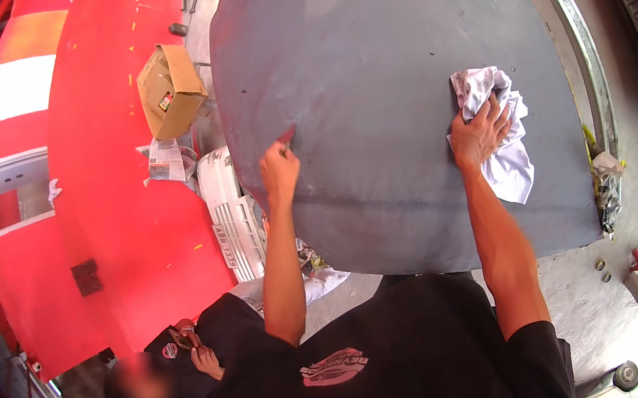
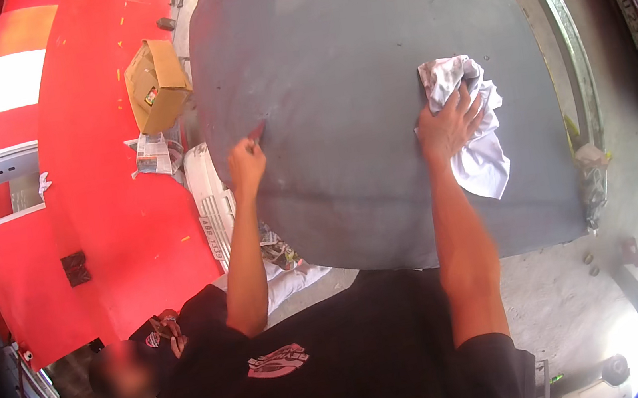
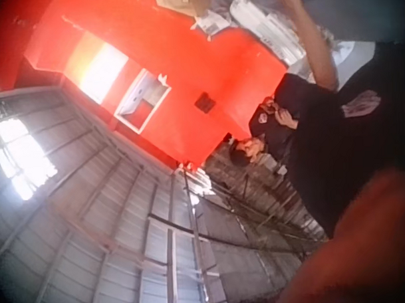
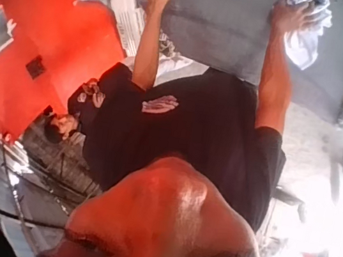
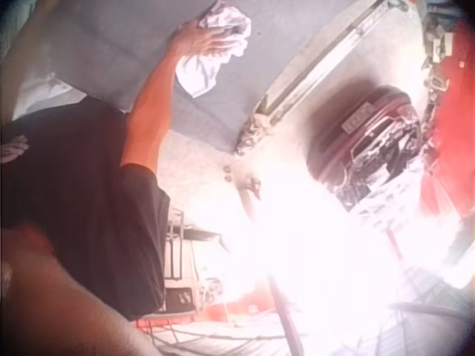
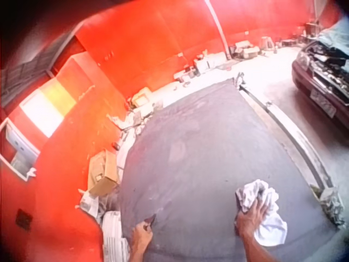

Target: The recorder is cleaning and prepping a car hood using a rag and a putty knife.

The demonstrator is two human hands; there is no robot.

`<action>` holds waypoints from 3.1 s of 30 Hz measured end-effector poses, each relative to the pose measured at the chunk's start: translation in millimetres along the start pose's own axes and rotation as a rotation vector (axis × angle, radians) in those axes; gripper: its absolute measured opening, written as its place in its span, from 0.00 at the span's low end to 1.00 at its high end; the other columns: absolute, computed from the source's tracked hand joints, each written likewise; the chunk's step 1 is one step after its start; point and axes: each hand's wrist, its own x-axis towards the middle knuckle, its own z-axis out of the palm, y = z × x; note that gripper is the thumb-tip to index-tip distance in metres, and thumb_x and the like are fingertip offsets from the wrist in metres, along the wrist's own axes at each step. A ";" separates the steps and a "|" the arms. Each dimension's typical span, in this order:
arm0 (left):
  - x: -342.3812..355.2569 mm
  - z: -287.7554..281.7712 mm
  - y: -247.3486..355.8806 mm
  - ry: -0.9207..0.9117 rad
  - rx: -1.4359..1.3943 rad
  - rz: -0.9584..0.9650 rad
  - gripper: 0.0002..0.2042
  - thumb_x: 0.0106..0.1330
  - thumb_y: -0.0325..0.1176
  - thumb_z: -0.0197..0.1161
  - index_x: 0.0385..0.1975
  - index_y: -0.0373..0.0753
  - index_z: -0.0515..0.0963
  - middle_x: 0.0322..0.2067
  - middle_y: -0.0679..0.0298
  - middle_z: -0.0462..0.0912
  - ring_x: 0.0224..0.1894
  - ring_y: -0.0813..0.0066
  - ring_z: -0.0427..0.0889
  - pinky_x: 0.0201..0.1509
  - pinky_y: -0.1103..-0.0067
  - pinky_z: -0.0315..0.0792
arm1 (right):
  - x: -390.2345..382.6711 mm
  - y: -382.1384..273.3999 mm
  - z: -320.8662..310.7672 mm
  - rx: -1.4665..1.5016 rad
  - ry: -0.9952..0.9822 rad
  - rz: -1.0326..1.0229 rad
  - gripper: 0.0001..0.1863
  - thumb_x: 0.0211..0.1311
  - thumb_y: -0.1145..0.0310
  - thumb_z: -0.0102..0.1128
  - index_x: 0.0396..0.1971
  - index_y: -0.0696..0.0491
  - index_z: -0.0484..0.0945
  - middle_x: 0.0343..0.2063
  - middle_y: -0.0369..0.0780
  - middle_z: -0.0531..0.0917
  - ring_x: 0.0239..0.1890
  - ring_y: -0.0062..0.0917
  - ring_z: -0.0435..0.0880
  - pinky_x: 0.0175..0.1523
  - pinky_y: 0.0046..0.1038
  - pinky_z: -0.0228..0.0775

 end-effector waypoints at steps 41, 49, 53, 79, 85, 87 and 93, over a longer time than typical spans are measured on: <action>1.8 1.1 15.3 -0.008 0.077 -0.039 0.07 0.59 0.30 0.62 0.32 0.33 0.78 0.32 0.46 0.83 0.40 0.44 0.82 0.42 0.59 0.74 | 1.6 4.4 5.2 -0.001 0.059 -0.006 0.27 0.50 0.63 0.64 0.51 0.57 0.74 0.61 0.36 0.70 0.70 0.41 0.58 0.75 0.43 0.45; 17.6 -8.9 24.1 -0.027 0.170 -0.095 0.07 0.62 0.33 0.61 0.36 0.40 0.78 0.35 0.46 0.84 0.43 0.40 0.81 0.45 0.54 0.74 | 0.8 -3.3 2.6 0.006 0.069 -0.027 0.27 0.50 0.62 0.65 0.52 0.57 0.74 0.60 0.36 0.71 0.70 0.42 0.59 0.74 0.44 0.45; -12.3 -0.9 23.3 -0.092 0.136 -0.094 0.06 0.62 0.33 0.61 0.35 0.38 0.77 0.34 0.46 0.83 0.42 0.40 0.81 0.44 0.54 0.74 | 1.9 5.9 1.2 -0.003 0.064 0.000 0.26 0.51 0.62 0.64 0.51 0.57 0.75 0.60 0.36 0.71 0.70 0.42 0.58 0.74 0.44 0.45; 33.7 1.6 38.2 0.070 0.050 0.046 0.06 0.59 0.28 0.63 0.32 0.34 0.77 0.30 0.47 0.83 0.38 0.41 0.80 0.38 0.59 0.72 | 4.9 -5.8 4.3 0.019 0.090 -0.030 0.26 0.48 0.63 0.63 0.49 0.58 0.76 0.59 0.37 0.72 0.70 0.41 0.58 0.74 0.45 0.45; -37.0 18.2 58.8 -0.042 -0.011 -0.025 0.05 0.60 0.29 0.61 0.32 0.35 0.77 0.31 0.48 0.84 0.38 0.43 0.82 0.39 0.59 0.73 | 4.8 13.5 -0.4 -0.004 0.053 -0.007 0.26 0.48 0.63 0.64 0.48 0.59 0.75 0.61 0.38 0.71 0.71 0.41 0.57 0.75 0.44 0.44; 2.2 29.7 61.3 0.043 -0.013 0.108 0.04 0.61 0.28 0.60 0.32 0.35 0.77 0.31 0.49 0.84 0.39 0.44 0.82 0.40 0.59 0.74 | 9.6 15.9 -4.3 -0.016 0.062 -0.010 0.26 0.48 0.63 0.64 0.48 0.59 0.75 0.61 0.38 0.71 0.71 0.42 0.57 0.75 0.45 0.44; 156.7 -0.2 69.2 -0.034 -0.018 0.062 0.06 0.61 0.33 0.59 0.27 0.38 0.78 0.32 0.49 0.84 0.38 0.45 0.82 0.37 0.55 0.74 | -0.9 -6.4 7.8 -0.010 0.055 -0.063 0.27 0.50 0.61 0.63 0.50 0.59 0.75 0.60 0.39 0.71 0.71 0.42 0.57 0.75 0.45 0.43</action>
